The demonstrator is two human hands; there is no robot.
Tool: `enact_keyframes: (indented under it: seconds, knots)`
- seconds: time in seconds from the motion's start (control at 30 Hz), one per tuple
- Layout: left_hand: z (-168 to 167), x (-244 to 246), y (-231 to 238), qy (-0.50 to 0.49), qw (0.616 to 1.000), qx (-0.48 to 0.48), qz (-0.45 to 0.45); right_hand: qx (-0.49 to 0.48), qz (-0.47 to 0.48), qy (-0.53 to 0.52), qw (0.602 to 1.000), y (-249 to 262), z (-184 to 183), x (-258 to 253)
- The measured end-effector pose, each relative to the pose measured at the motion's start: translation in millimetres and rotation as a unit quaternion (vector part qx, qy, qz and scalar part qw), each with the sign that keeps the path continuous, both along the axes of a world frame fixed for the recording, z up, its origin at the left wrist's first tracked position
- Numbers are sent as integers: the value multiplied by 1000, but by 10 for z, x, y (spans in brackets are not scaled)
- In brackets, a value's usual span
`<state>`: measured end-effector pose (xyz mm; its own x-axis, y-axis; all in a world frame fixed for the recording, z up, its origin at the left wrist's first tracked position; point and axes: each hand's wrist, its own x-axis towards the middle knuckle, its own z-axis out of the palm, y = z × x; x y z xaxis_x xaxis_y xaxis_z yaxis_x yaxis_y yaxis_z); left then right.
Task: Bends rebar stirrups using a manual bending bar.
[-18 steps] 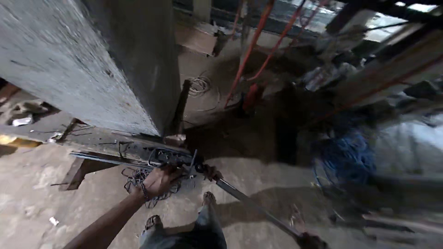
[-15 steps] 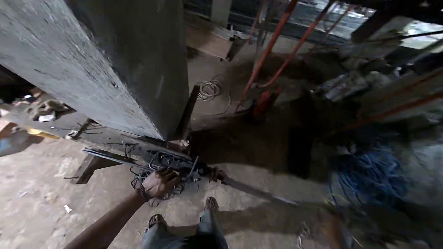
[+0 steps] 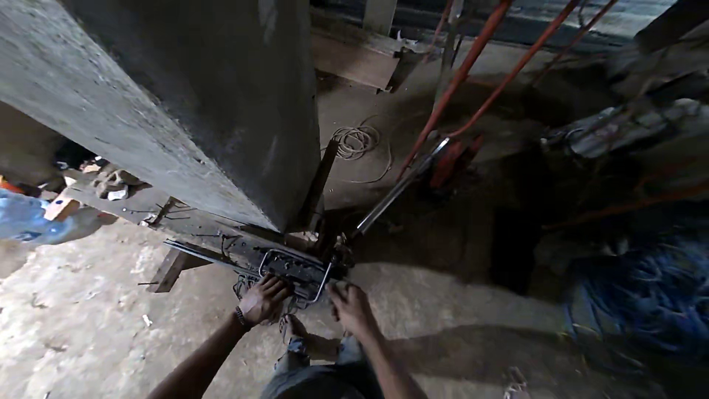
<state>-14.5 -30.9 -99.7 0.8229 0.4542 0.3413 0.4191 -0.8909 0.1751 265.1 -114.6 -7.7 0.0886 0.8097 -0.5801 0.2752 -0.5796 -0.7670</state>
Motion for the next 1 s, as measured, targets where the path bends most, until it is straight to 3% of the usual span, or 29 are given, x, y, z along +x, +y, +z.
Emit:
enact_keyframes:
  seconds: [0.1, 0.27, 0.4, 0.5, 0.57, 0.67, 0.73, 0.83, 1.0]
  knots:
    - [-30, 1, -13, -13, 1000, -8, 1, -1, -74, -66, 995, 31, -109, -589]
    - [42, 34, 54, -106, 994, 34, 3, 23, -192, -86, 977, 12, 56, -797]
    - [158, 127, 117, -203, 978, 18, 51, 101, -286, 43, 952, 138, 325, -932]
    - [279, 108, 110, -289, 950, -6, 117, 190, -258, 117, 940, 202, 667, -1052]
    - [601, 49, 66, -344, 926, -1, 153, 305, -208, 74, 926, 84, 812, -1083]
    - [1253, -45, -208, -361, 903, -130, 196, 407, -257, -97, 871, -235, 615, -1129]
    - [1494, -35, -359, -346, 868, -303, 190, 362, -227, -61, 902, -492, 427, -1156]
    - [1318, 90, -480, -293, 792, -510, 167, 256, -224, 106, 934, -757, 206, -1320]
    - [647, 409, -385, -143, 791, -535, 260, 196, -324, -24, 925, -617, -257, -1402]
